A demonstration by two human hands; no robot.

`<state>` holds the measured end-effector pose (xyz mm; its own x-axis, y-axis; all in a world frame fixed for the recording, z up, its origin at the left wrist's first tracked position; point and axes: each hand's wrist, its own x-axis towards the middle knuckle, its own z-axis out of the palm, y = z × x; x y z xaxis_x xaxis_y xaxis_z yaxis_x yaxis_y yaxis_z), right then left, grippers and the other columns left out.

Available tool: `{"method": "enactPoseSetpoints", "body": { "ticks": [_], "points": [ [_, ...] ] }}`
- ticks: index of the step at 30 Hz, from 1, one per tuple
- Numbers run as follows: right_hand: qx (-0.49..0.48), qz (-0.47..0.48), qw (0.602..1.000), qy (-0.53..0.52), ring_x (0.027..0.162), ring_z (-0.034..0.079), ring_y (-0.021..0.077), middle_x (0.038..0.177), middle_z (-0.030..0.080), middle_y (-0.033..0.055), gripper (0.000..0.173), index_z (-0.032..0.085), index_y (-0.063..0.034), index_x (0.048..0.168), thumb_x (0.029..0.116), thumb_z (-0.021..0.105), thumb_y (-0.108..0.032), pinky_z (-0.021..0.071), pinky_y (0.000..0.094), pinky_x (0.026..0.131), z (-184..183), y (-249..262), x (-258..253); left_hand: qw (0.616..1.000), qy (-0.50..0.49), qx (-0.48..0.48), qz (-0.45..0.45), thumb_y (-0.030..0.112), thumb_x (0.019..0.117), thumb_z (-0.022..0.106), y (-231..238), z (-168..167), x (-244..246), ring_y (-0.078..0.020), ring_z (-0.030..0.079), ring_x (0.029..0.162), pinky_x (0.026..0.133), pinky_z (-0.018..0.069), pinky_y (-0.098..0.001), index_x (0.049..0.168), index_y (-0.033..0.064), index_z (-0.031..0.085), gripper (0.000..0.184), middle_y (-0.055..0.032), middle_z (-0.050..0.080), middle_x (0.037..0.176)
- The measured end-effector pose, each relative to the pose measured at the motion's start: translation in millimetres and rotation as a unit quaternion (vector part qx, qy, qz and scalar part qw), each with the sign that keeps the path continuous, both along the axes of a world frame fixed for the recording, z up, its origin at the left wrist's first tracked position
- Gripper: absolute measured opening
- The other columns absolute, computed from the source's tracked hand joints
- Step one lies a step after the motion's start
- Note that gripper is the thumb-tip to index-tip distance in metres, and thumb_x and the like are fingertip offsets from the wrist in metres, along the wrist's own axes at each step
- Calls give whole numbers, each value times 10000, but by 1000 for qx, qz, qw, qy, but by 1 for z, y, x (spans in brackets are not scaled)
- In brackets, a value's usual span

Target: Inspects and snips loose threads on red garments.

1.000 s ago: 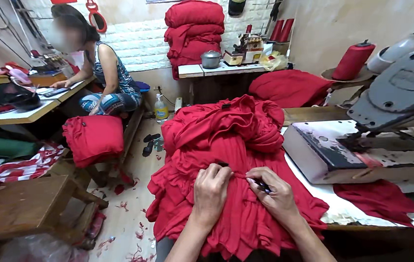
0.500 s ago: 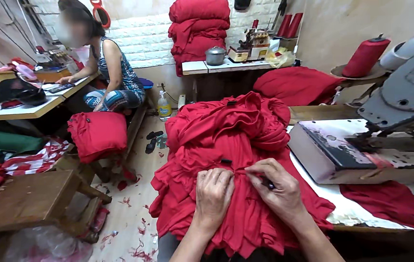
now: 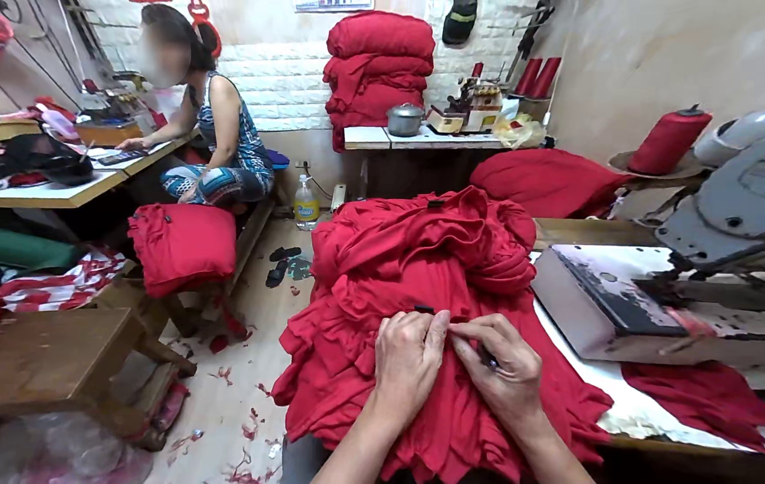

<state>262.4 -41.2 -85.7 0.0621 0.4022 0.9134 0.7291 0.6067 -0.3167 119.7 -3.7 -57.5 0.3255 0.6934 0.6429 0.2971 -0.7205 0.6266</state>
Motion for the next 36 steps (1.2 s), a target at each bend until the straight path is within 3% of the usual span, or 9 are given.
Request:
{"method": "enactPoseSetpoints", "body": {
  "ticks": [2, 4, 8, 10, 12, 14, 17, 20, 36],
  "points": [
    [12, -2, 1000, -26, 796, 623, 57, 855, 658, 118, 127, 753, -12, 976, 907, 671, -79, 489, 107, 751, -2, -1, 0, 998, 13, -68, -1, 254, 1063, 479, -3, 8, 1, -228, 651, 795, 793, 453, -436, 814, 0, 720, 430, -96, 672, 749],
    [13, 4, 998, -66, 749, 633, 89, 799, 659, 107, 117, 749, -34, 961, 915, 663, -99, 506, 146, 718, -6, -2, 2, 989, -3, -145, -39, 213, 1042, 512, -2, 14, -4, -185, 656, 862, 855, 449, -439, 923, 10, 745, 332, -78, 709, 840],
    [-12, 39, 995, -95, 661, 609, 76, 729, 659, 61, 131, 716, -58, 940, 956, 665, -177, 489, 165, 634, -11, -9, 5, 981, -33, -181, -57, 168, 995, 564, 0, 9, -9, -125, 635, 822, 823, 465, -395, 939, 32, 739, 229, -34, 695, 833],
    [-64, 43, 996, -46, 643, 574, 30, 757, 642, 44, 307, 674, -40, 1048, 978, 670, -339, 487, 144, 611, -5, -15, 10, 988, -39, -146, -35, 149, 967, 586, -4, 5, -8, -144, 643, 825, 841, 462, -407, 944, 24, 753, 209, -47, 708, 841],
    [-123, -2, 992, -35, 715, 583, 44, 853, 631, 64, 579, 589, -26, 1223, 1014, 524, -562, 499, 196, 639, 3, -19, 18, 994, -46, -98, -8, 133, 949, 589, -6, -1, -5, -160, 655, 814, 825, 468, -398, 923, 21, 763, 209, -56, 723, 838],
    [-132, -75, 987, -58, 819, 644, 111, 951, 679, 119, 533, 585, 6, 1225, 1062, 441, -481, 527, 260, 706, 8, -18, 21, 996, -49, -69, 11, 122, 938, 585, -8, -5, -2, -176, 671, 833, 820, 476, -394, 902, 24, 767, 210, -64, 736, 852],
    [-95, -129, 979, -123, 874, 699, 226, 975, 716, 167, 392, 650, 2, 1133, 1054, 521, -360, 553, 328, 757, 13, -13, 26, 997, -58, -56, 18, 119, 932, 582, -8, -8, -1, -174, 669, 838, 814, 469, -385, 874, 31, 762, 209, -57, 734, 844],
    [-40, -124, 971, -202, 814, 696, 274, 913, 725, 158, 274, 739, -33, 1044, 996, 619, -274, 542, 365, 694, 15, -6, 34, 996, -69, -46, 16, 118, 927, 593, -6, -11, -1, -163, 664, 809, 796, 470, -376, 869, 28, 760, 199, -49, 732, 827],
    [93, -118, 950, -273, 730, 653, 242, 865, 733, 119, 120, 781, -81, 973, 961, 676, -138, 480, 340, 644, 14, 17, 28, 996, -85, -39, -3, 121, 932, 597, -2, -15, -2, -159, 661, 811, 789, 468, -370, 858, 31, 753, 195, -47, 729, 825]
  ]
}}
